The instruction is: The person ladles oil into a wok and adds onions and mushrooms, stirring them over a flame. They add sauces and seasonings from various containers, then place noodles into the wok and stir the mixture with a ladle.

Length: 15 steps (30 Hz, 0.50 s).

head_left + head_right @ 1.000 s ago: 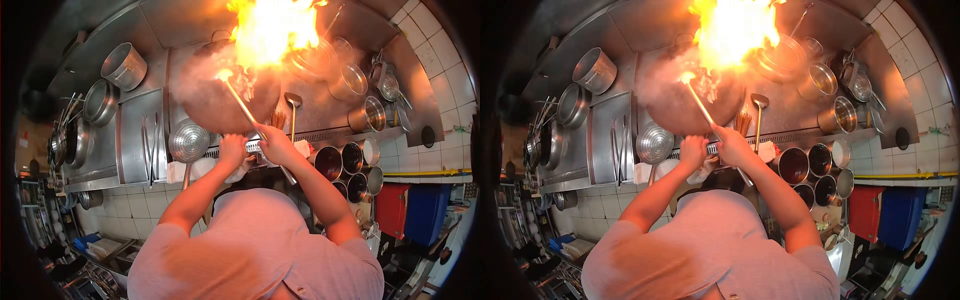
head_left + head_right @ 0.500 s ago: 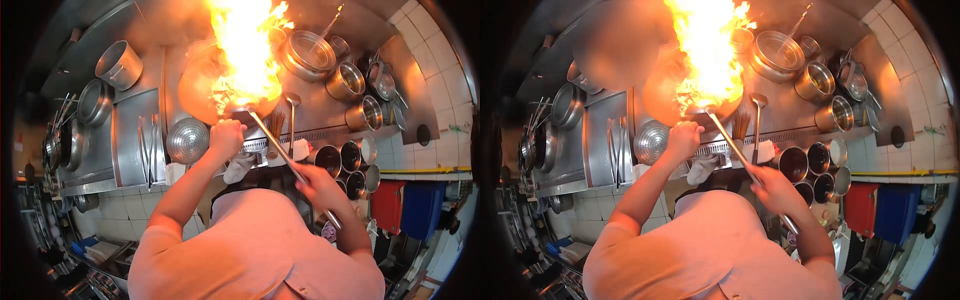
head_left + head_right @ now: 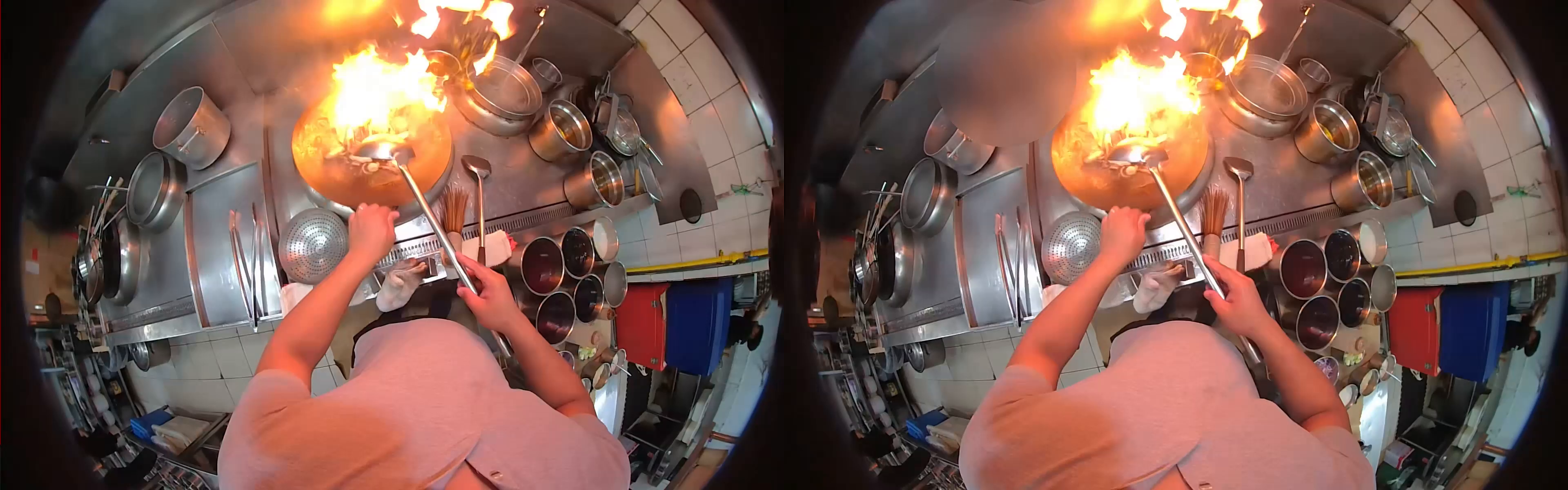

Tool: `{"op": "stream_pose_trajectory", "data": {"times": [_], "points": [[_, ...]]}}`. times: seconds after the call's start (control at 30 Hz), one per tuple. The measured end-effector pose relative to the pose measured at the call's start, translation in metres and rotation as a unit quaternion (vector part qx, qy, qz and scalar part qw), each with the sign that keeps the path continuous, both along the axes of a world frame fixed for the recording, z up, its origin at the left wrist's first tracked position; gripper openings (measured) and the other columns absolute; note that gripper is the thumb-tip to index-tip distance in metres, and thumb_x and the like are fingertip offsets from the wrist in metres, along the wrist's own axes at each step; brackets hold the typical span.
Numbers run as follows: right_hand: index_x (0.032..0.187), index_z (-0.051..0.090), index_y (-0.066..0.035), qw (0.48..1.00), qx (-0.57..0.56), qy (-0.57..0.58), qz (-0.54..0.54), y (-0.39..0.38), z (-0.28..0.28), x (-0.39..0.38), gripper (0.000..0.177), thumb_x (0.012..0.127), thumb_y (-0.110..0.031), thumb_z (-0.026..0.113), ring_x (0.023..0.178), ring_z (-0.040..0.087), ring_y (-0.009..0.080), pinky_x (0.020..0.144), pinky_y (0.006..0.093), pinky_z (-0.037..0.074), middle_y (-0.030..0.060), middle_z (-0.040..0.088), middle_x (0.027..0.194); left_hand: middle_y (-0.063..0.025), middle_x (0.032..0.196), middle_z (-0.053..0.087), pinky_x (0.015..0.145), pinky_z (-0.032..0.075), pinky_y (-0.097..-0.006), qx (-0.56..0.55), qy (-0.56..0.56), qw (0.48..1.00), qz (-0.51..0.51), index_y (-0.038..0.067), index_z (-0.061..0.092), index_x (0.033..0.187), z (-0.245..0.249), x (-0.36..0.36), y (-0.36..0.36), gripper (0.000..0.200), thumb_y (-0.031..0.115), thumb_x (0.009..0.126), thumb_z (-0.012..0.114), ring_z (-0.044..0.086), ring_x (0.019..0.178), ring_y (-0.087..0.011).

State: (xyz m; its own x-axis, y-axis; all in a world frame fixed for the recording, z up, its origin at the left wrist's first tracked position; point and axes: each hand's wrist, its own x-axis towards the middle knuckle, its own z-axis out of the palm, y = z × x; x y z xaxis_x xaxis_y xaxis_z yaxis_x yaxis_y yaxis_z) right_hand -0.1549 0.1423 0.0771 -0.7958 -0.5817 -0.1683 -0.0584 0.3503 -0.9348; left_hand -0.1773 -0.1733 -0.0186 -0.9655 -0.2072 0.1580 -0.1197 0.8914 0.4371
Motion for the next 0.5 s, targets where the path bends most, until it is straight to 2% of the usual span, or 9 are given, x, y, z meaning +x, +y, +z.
{"op": "stream_pose_trajectory", "data": {"times": [0.07, 0.13, 0.17, 0.23, 0.27, 0.33, 0.4, 0.47, 0.5], "points": [[0.165, 0.052, -0.008, 0.998, 0.005, -0.055, -0.01, 0.003, -0.001, 0.003, 0.073, 0.095, 0.005, 0.071, 0.092, 0.065, 0.0096, 0.085, 0.0279, 0.057, 0.0054, 0.071, 0.109, -0.0171, 0.095, 0.073, 0.076, 0.054, -0.0574, 0.006, -0.005, 1.0, -0.005, 0.004, 0.076, 0.094, -0.011, -0.009, -0.008, 0.025, 0.027, 0.1, 0.071, 0.069, 0.098, -0.0408], [0.165, 0.052, -0.008, 0.995, 0.013, -0.088, -0.033, 0.004, 0.005, 0.01, 0.073, 0.096, 0.005, 0.07, 0.091, 0.065, 0.0094, 0.084, 0.0276, 0.057, 0.005, 0.07, 0.107, -0.019, 0.107, 0.073, 0.088, 0.053, -0.0586, 0.024, -0.007, 1.0, -0.011, 0.002, 0.077, 0.102, -0.015, -0.01, -0.005, 0.025, 0.027, 0.098, 0.074, 0.067, 0.11, -0.0415], [0.166, 0.051, -0.008, 0.997, 0.012, -0.072, -0.036, 0.004, 0.006, 0.012, 0.074, 0.096, 0.005, 0.07, 0.088, 0.064, 0.0088, 0.079, 0.0267, 0.056, 0.0047, 0.069, 0.106, -0.019, 0.107, 0.073, 0.088, 0.053, -0.0586, 0.023, -0.009, 0.999, -0.022, 0.002, 0.077, 0.102, -0.016, -0.009, -0.001, 0.025, 0.027, 0.098, 0.074, 0.067, 0.11, -0.0415], [0.167, 0.049, -0.007, 0.997, 0.009, -0.057, -0.058, 0.009, 0.011, 0.019, 0.075, 0.096, 0.005, 0.07, 0.085, 0.063, 0.0081, 0.074, 0.0257, 0.055, 0.0043, 0.067, 0.104, -0.0202, 0.123, 0.069, 0.103, 0.045, -0.0615, 0.036, 0.055, 0.997, 0.05, 0.002, 0.075, 0.12, 0.0, 0.002, 0.014, 0.038, 0.03, 0.096, 0.078, 0.061, 0.124, -0.0415], [0.168, 0.045, -0.007, 0.985, -0.056, -0.132, -0.096, 0.014, 0.015, 0.023, 0.078, 0.096, 0.006, 0.07, 0.081, 0.06, 0.0075, 0.069, 0.0247, 0.053, 0.0036, 0.066, 0.104, -0.0199, 0.135, 0.063, 0.112, 0.035, -0.0637, 0.001, 0.112, 0.992, 0.051, 0.002, 0.068, 0.136, 0.004, 0.008, 0.025, 0.053, 0.03, 0.092, 0.08, 0.055, 0.133, -0.0405], [0.172, 0.037, -0.008, 0.937, -0.194, -0.234, -0.174, 0.043, 0.028, 0.042, 0.082, 0.097, 0.006, 0.069, 0.071, 0.057, 0.0072, 0.06, 0.0231, 0.049, 0.0045, 0.064, 0.106, -0.0209, 0.135, 0.063, 0.112, 0.037, -0.0617, 0.026, 0.114, 0.993, -0.023, 0.002, 0.067, 0.137, 0.023, 0.019, 0.066, 0.054, 0.026, 0.091, 0.08, 0.056, 0.132, -0.0406], [0.173, 0.034, -0.009, 0.941, -0.178, -0.216, -0.189, 0.07, 0.048, 0.051, 0.081, 0.099, 0.006, 0.064, 0.069, 0.056, 0.0073, 0.058, 0.0229, 0.048, 0.0049, 0.062, 0.105, -0.0219, 0.135, 0.062, 0.113, 0.038, -0.0597, 0.063, 0.119, 0.986, -0.093, 0.003, 0.066, 0.139, 0.028, 0.026, 0.104, 0.055, 0.023, 0.089, 0.081, 0.056, 0.131, -0.0408], [0.173, 0.034, -0.009, 0.936, -0.154, -0.198, -0.247, 0.097, 0.062, 0.063, 0.08, 0.1, 0.006, 0.062, 0.069, 0.055, 0.0071, 0.057, 0.0226, 0.047, 0.0048, 0.062, 0.105, -0.0209, 0.134, 0.064, 0.11, 0.042, -0.0559, 0.131, 0.022, 0.976, -0.171, 0.003, 0.067, 0.137, 0.023, 0.023, 0.132, 0.054, 0.017, 0.087, 0.081, 0.058, 0.128, -0.0406], [0.173, 0.034, -0.009, 0.926, -0.173, -0.189, -0.278, 0.112, 0.065, 0.071, 0.079, 0.1, 0.006, 0.061, 0.07, 0.054, 0.0065, 0.058, 0.0225, 0.047, 0.0038, 0.061, 0.105, -0.0207, 0.127, 0.068, 0.103, 0.048, -0.052, 0.126, 0.021, 0.969, -0.21, 0.003, 0.067, 0.135, 0.019, 0.018, 0.148, 0.052, 0.017, 0.086, 0.081, 0.062, 0.122, -0.0418]]}}
